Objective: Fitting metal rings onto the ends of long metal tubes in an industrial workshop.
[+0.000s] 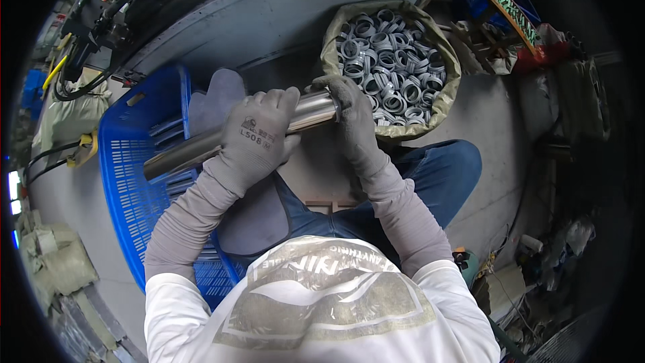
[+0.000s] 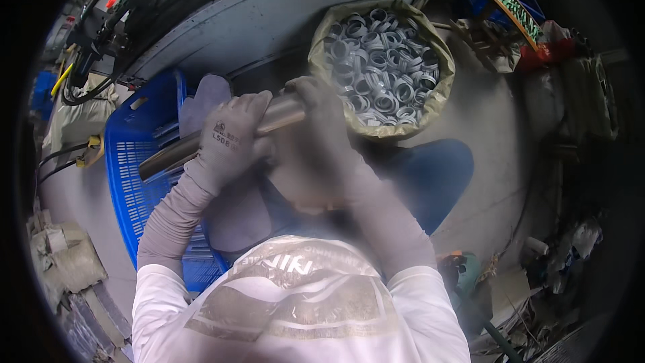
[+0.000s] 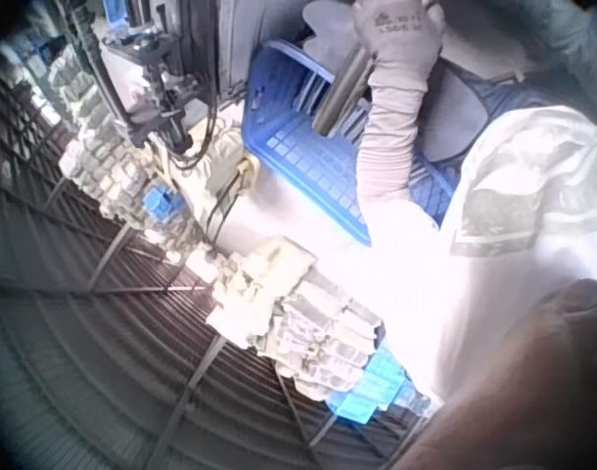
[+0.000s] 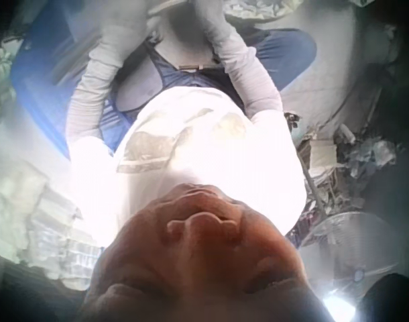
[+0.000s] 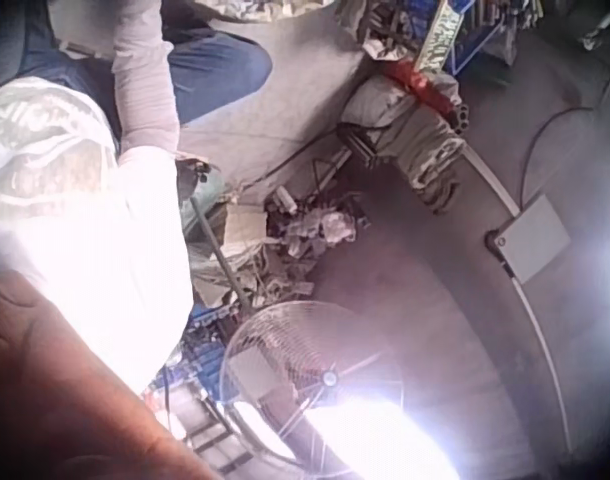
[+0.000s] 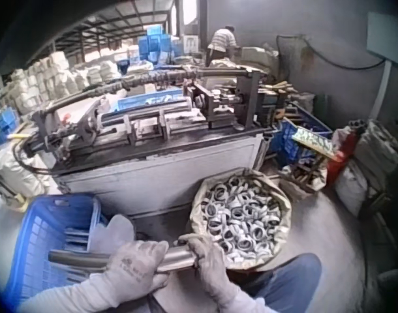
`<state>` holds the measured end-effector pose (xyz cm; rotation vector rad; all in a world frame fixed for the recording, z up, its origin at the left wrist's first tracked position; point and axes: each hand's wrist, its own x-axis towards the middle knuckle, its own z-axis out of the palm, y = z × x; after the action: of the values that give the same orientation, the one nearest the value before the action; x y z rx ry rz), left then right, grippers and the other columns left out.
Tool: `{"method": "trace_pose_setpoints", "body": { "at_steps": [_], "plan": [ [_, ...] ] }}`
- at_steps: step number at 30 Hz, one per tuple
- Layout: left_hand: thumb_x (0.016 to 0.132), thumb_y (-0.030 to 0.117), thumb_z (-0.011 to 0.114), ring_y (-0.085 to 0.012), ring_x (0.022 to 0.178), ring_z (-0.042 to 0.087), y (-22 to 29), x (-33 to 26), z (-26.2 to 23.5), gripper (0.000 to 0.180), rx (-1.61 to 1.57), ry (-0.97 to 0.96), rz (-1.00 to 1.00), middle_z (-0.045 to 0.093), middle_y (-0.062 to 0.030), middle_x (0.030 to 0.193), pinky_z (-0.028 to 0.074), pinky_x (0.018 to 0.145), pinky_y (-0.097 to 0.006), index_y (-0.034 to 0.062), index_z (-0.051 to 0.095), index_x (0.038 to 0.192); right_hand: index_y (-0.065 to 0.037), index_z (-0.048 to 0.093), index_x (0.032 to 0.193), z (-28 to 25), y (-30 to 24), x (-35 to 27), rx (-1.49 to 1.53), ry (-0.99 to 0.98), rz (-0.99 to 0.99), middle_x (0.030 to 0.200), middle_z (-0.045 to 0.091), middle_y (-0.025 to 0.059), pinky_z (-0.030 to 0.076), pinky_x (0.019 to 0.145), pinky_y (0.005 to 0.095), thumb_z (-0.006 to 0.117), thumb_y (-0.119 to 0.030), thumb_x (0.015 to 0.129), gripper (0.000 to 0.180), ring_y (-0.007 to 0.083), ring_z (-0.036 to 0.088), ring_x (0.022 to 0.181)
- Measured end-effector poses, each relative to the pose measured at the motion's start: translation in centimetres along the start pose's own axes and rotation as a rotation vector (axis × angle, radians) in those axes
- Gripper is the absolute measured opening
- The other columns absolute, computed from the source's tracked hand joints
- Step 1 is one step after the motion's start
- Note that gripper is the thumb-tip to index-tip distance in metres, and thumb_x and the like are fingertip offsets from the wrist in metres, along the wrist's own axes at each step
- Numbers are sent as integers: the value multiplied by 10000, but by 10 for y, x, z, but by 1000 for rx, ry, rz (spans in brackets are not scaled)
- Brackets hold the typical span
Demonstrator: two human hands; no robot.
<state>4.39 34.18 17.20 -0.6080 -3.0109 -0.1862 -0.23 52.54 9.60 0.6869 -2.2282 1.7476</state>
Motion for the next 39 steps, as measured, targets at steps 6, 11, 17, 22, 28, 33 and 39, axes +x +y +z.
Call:
{"method": "trace_pose_setpoints", "body": {
  "at_steps": [6, 11, 17, 22, 28, 33, 39],
  "plan": [
    [733, 255, 857, -271, 975, 682, 5, 7, 10, 644, 44, -17, 40, 659, -124, 1041, 535, 859, -389, 38, 535, 1247, -40, 682, 1110, 24, 17, -7, -121, 112, 98, 1119, 671, 135, 531, 926, 406, 474, -73, 970, 252, 330, 665, 1023],
    [709, 197, 816, -349, 1087, 658, 5, 11, 8, 726, 20, -128, 0, 669, -170, 1186, 523, 940, -456, 2, 536, 1349, -16, 678, 1094, 27, 27, -5, 107, 116, 259, 1060, 688, 168, 545, 866, 410, 636, -117, 871, 248, 335, 680, 994],
    [883, 250, 818, -317, 1057, 687, 30, -42, 4, 549, -1049, 130, -360, 703, -169, 1173, 539, 961, -445, -55, 633, 1301, -29, 686, 1151, -30, 26, 7, 1134, 224, 713, 1038, 725, 113, 586, 842, 315, 530, -249, 1043, 291, 181, 704, 973],
    [1095, 323, 536, -247, 1251, 601, -57, -31, 41, 502, -1041, 704, -107, 589, -142, 1412, 471, 1105, -405, 8, 503, 1484, -26, 585, 1324, -28, 49, 8, 164, -11, 215, 1193, 684, 114, 582, 878, 282, 569, -236, 1042, 352, 178, 698, 1045],
    [945, -27, 634, -256, 1077, 699, -38, 21, -108, 389, -859, 779, -189, 698, -176, 1202, 588, 887, -357, 25, 626, 1330, 3, 642, 1345, -30, 129, 36, 17, 5, 670, 1266, 687, 139, 548, 895, 322, 638, -357, 988, 507, 181, 685, 1063],
    [771, 114, 827, -207, 829, 657, -28, 0, -78, 517, -247, 255, -287, 656, -94, 960, 518, 735, -355, 49, 632, 1245, -61, 559, 1454, -49, 178, 57, -600, -72, 533, 1421, 606, 227, 452, 1115, 444, 729, -299, 841, 679, 387, 571, 1329],
    [678, 184, 804, -351, 911, 665, -32, -15, -8, 645, -118, 132, -196, 667, -152, 978, 507, 804, -456, 38, 600, 1272, -157, 530, 1433, -14, 209, 100, -1015, -424, 156, 1546, 477, 158, 394, 1154, 493, 727, -235, 826, 643, 377, 482, 1404]
  ]
}}
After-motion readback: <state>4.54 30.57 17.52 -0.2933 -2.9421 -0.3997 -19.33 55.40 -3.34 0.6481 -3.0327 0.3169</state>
